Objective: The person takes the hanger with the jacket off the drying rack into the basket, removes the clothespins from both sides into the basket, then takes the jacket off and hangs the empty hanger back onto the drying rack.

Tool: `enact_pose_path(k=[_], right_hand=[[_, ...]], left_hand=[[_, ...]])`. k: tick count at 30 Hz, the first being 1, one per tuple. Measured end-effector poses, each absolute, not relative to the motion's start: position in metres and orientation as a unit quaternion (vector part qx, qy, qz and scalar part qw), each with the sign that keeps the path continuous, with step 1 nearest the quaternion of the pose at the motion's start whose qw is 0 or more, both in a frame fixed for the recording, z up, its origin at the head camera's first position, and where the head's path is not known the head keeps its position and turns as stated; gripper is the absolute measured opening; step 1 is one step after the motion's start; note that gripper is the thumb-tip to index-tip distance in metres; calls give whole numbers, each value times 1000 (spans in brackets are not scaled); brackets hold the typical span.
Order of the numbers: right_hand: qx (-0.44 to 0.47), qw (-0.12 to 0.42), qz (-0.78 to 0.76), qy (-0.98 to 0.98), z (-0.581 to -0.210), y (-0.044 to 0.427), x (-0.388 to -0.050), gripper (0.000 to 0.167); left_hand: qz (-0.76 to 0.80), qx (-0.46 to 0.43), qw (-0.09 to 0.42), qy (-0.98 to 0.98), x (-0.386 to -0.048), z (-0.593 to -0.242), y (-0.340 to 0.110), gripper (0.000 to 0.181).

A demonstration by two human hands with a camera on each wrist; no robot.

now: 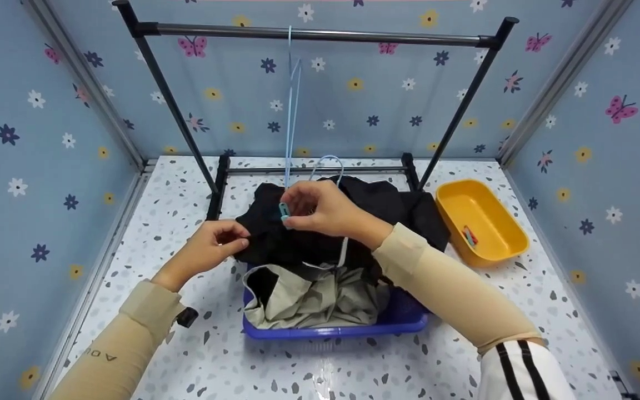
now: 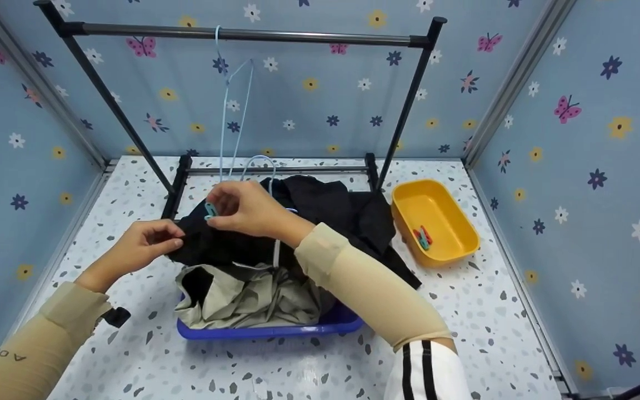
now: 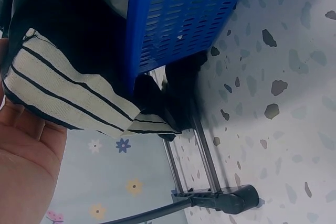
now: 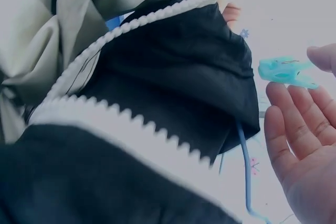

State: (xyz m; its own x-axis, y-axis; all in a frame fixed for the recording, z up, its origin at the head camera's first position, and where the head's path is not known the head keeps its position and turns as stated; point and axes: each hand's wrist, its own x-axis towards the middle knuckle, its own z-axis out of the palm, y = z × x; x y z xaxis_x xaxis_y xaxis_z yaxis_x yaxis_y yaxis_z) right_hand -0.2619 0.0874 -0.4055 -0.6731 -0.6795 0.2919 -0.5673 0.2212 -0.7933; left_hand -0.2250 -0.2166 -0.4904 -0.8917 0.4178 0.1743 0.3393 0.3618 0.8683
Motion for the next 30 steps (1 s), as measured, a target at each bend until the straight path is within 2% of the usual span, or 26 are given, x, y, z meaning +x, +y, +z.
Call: enact_pose_path(k=[30], right_hand=[[-333,16,-523,784,-396,164,-261,26]], left_hand=[[515,219,49,828,-222,-487,-217,9]])
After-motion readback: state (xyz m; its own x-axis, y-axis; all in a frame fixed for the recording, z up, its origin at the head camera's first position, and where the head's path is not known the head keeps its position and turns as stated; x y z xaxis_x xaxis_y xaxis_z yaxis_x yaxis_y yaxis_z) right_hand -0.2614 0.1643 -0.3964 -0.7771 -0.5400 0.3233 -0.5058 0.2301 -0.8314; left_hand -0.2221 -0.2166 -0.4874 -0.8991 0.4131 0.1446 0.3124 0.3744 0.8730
